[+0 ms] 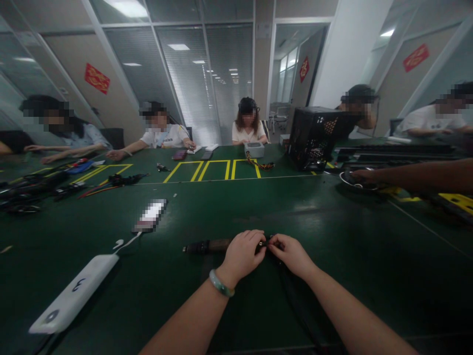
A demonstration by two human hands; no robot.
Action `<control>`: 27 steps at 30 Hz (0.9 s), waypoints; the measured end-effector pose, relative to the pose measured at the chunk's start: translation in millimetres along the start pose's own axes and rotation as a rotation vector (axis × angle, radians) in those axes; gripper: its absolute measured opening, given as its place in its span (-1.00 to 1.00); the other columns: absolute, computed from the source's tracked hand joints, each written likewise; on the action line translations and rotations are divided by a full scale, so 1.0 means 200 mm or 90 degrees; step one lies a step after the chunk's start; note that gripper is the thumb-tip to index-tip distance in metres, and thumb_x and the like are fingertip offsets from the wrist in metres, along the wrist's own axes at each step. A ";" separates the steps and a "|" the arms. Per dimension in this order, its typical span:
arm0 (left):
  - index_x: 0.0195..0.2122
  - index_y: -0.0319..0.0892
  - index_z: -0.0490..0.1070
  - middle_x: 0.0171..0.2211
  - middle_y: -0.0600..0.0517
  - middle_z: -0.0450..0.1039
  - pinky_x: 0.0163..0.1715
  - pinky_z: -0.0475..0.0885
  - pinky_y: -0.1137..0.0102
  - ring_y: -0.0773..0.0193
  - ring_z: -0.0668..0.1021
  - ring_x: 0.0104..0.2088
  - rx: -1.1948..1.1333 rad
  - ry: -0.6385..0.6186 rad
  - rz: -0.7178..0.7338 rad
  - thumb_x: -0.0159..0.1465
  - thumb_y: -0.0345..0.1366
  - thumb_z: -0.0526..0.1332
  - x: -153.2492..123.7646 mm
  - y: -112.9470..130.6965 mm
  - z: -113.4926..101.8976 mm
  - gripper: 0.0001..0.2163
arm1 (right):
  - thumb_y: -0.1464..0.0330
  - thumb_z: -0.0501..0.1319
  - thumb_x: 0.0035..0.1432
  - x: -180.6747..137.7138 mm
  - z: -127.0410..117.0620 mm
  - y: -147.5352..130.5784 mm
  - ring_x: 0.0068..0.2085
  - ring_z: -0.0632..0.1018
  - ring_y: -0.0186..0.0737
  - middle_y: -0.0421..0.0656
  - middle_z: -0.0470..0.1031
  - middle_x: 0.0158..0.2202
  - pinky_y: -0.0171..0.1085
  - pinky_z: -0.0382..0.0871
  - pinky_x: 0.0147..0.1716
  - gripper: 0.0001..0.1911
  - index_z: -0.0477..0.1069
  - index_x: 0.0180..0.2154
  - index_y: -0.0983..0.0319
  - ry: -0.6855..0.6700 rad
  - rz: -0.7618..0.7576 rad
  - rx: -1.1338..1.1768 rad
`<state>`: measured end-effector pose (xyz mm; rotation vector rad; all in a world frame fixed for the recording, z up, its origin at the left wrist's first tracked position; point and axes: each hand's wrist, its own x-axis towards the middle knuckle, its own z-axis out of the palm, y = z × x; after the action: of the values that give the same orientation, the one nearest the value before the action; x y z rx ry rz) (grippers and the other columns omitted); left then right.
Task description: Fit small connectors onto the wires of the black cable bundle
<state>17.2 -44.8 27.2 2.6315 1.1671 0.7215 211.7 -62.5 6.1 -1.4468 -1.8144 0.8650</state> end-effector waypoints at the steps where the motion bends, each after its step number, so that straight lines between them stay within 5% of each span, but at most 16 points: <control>1: -0.13 -0.09 0.37 -0.02 0.01 0.42 0.00 0.36 0.23 0.17 0.46 -0.02 -0.002 0.003 -0.004 0.28 -0.34 0.18 0.00 0.00 0.00 -0.86 | 0.32 0.17 0.19 0.00 0.00 0.00 -0.33 0.50 -0.25 -0.22 0.51 -0.36 -0.32 0.31 -0.33 -0.89 0.45 -0.32 0.19 0.001 0.002 0.000; 27: -0.17 -0.10 0.41 0.01 0.00 0.42 0.01 0.35 0.23 0.16 0.46 0.01 0.000 -0.004 -0.007 0.29 -0.34 0.16 0.00 0.00 -0.01 -0.89 | 0.32 0.17 0.19 0.00 0.00 0.01 -0.33 0.51 -0.24 -0.20 0.53 -0.36 -0.32 0.32 -0.33 -0.87 0.47 -0.31 0.21 -0.005 0.003 0.001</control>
<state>16.9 -44.6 28.4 2.6239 1.1784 0.7114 212.5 -61.3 5.1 -1.4489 -1.8159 0.8752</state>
